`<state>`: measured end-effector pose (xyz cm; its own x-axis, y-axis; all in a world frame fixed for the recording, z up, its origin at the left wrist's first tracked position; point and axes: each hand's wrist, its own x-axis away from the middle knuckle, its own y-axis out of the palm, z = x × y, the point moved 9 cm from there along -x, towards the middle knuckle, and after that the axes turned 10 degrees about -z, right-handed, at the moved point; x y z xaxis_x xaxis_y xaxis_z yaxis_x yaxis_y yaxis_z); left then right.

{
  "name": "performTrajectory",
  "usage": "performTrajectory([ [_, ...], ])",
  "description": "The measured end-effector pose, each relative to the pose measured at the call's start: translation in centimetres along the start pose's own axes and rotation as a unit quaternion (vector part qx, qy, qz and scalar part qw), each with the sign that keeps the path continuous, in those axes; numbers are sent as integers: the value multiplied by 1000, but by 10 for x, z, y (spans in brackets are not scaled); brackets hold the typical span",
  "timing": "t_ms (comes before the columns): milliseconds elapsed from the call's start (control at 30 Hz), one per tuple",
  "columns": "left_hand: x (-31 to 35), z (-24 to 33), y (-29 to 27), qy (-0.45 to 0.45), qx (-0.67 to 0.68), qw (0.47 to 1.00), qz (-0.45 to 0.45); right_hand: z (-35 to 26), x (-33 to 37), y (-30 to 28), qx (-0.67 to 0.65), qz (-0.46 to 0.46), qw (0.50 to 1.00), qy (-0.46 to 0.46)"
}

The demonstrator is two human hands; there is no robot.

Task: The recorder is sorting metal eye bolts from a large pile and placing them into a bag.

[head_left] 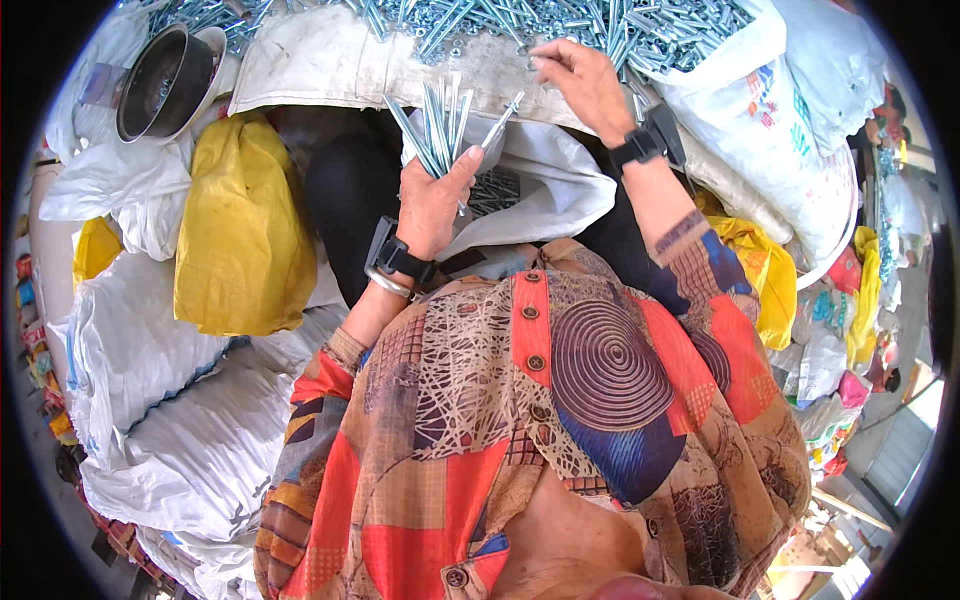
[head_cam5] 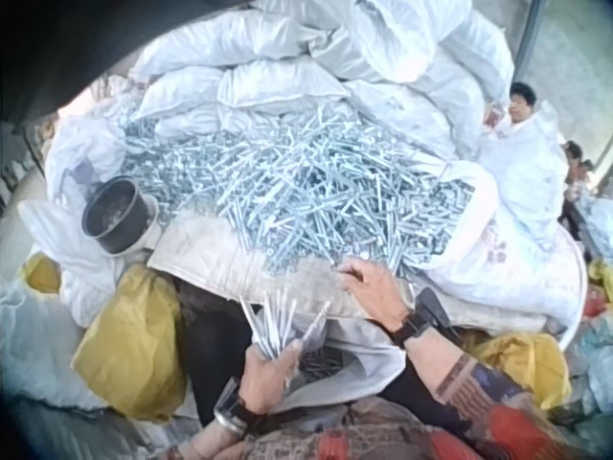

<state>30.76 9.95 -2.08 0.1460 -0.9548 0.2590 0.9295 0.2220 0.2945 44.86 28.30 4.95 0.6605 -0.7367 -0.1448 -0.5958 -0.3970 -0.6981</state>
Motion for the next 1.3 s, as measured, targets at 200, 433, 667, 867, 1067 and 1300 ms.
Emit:
performTrajectory([
  [200, -5, -7, 3, 2, 68, 998, -18, -5, 34, 29, -332, -48, 942, 30],
  [433, -3, 3, 3, 43, 32, 999, -8, -22, 49, 27, -299, -5, 954, 31],
  [667, 0, 3, -1, 55, 0, 998, -3, -22, 50, 27, -374, 59, 926, 6],
  [867, 3, 5, -4, 35, -15, 999, 11, -39, 55, 23, -252, 65, 965, -12],
  [1067, -2, 0, -4, 33, 7, 999, 9, -39, 54, 22, -245, 97, 965, -21],
  [1300, -6, -2, -12, 32, -92, 995, 27, -21, 51, 36, -494, 86, 865, 20],
])
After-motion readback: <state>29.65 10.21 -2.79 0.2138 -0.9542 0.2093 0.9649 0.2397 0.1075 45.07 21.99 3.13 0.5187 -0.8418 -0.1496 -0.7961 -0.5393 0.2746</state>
